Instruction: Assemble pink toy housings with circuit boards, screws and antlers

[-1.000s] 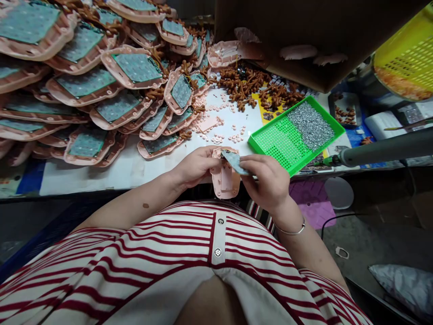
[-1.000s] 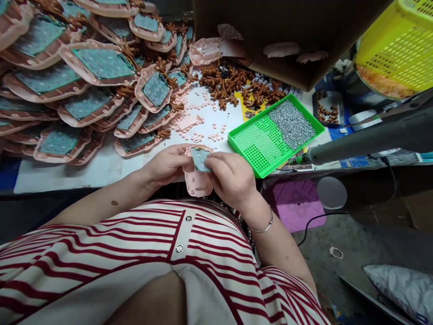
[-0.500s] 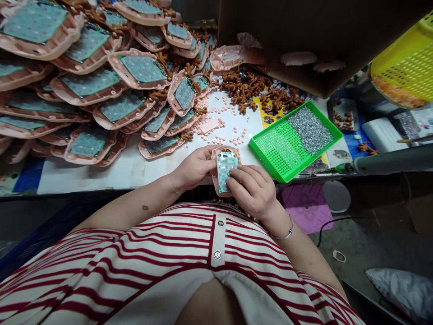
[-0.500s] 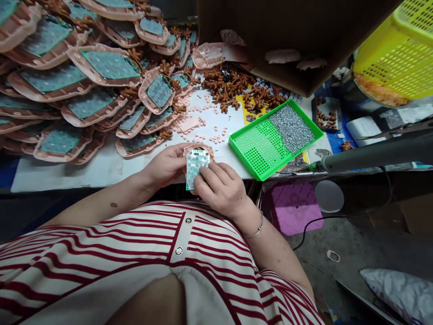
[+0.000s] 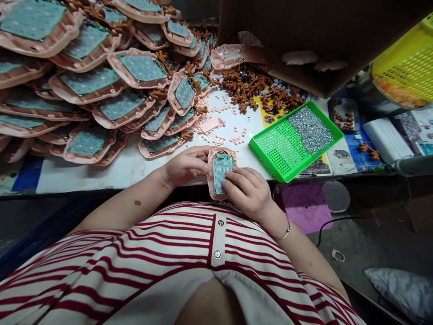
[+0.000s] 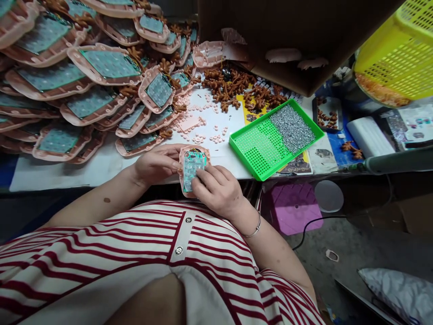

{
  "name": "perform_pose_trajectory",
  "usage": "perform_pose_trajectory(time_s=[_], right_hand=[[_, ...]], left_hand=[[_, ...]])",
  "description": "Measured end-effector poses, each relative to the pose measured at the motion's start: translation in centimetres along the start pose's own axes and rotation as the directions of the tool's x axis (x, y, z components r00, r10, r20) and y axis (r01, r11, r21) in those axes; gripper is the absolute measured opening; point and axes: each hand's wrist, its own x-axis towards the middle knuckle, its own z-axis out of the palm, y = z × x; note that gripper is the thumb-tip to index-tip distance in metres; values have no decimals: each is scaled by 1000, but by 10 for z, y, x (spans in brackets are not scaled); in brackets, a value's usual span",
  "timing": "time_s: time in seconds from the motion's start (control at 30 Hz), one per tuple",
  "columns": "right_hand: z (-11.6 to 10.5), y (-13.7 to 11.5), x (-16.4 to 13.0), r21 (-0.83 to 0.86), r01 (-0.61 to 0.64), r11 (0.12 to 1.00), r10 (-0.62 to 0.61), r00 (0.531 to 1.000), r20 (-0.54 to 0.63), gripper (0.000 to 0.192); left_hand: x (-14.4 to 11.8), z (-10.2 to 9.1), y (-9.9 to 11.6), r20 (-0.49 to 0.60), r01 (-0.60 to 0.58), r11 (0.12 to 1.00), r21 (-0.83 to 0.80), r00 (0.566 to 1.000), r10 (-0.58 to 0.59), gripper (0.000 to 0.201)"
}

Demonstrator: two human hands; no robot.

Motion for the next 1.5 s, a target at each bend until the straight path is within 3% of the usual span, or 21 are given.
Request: perform_pose_trajectory(time_s=[0.2,0.33,0.43,0.53,0.63,0.7,0.93,1.1,1.3,1.5], right_hand=[[5,-3,5,-8,5,1000,-5,1000,22,25],[4,-3,5,33,-19,999,17,998,66,42],[1,0,6,64,-119,991,116,992,52,69],[-1,5,10,61,-235,970,216,950,227,93],[0,9,12,72,-291,954,237,880,413,90],[2,9,12,98,-321,942,244,855,458,88],[10,5,10,119,-426,897,346,843,411,88],[10,2,13,47,-399,916,362,871,331,82],[15,3,9,103,-468,878,410,845,345,86],[13,18,2,343,-564,751,421,809,410,85]], left_hand=[[3,4,-6,-60,12,999,34,998,-10,34],[4,7,-6,-55,-22,998,51,998,25,34],[4,8,-5,-53,-55,993,101,997,60,36],[5,10,-5,-75,-80,982,169,993,94,40],[7,10,-7,-87,-99,969,227,989,121,40],[8,9,-9,-87,-97,967,234,989,120,39],[10,13,-13,-107,-52,997,60,993,58,34],[11,19,-16,-96,-55,993,-104,994,45,47],[17,22,-24,-200,-96,992,-76,977,79,56],[23,19,-22,-101,-79,995,-54,992,73,48]])
